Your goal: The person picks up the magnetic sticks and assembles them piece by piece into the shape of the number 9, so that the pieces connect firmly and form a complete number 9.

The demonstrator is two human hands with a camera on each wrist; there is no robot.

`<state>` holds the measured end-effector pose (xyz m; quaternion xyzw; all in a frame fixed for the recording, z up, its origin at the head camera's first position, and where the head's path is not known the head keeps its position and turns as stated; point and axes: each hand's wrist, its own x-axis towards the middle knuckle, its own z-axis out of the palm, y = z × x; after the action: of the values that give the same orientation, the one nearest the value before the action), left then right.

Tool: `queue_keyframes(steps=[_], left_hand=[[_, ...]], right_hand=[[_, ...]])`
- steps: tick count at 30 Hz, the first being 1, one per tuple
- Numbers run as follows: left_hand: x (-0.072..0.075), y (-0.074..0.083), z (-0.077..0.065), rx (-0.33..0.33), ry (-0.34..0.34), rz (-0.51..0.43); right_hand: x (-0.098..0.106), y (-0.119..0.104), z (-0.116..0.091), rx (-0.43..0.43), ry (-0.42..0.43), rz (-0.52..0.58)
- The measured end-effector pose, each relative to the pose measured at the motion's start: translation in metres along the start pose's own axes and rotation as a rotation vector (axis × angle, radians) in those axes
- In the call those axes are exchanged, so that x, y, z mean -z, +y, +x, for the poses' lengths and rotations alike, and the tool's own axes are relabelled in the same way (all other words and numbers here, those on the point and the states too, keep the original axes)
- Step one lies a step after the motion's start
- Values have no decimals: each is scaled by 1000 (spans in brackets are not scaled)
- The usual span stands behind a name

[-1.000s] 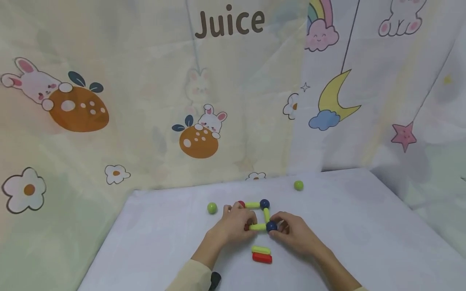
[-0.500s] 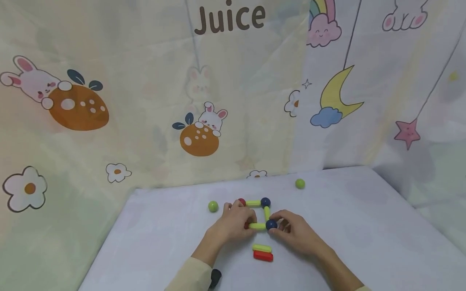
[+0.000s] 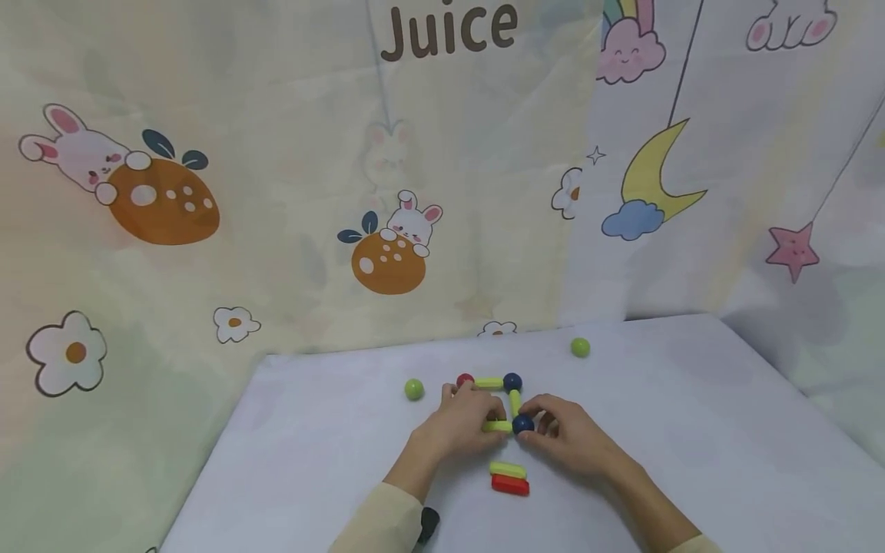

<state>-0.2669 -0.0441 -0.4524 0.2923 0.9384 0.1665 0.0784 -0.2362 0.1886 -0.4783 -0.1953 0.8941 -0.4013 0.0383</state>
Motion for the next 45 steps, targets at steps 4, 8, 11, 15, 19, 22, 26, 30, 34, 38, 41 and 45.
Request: queue_keyframes(steps=[4,8,11,15,19,22,26,30,34,38,41,45], left_hand=[[-2,3,3,15,-14,1],[-2,3,4,10,-10,-6],[-2,3,4,2,-5,-12],[-2,1,4,-1,-4,-32],[0,0,2,-5,-12,-61],[0,-1,0,-8,-13,-81],[-1,-3,-2,-11,-15,-98],[-3,-5,-2,-9,-8,-105],[-4,-6,-1,-10,-4,-109],[-3,-6,0,-31,3,-100],[-3,-6,1,-42,11,-95],[-2,-5,1,-39,23,-100]], right_hand=[[2,2,1,-8,-24,6],[0,2,4,-58,36,26],[-1,1,10,-104,99,39],[-3,-1,20,-179,148,9],[-6,-4,30,-248,175,-40],[-10,-6,36,-273,175,-74],[-14,-7,42,-302,164,-118],[-15,-8,49,-317,178,-129],[-15,-7,51,-337,181,-100],[-11,-7,51,-351,176,-46],[-8,-7,50,-357,162,-9],[-6,-5,51,-351,147,21]])
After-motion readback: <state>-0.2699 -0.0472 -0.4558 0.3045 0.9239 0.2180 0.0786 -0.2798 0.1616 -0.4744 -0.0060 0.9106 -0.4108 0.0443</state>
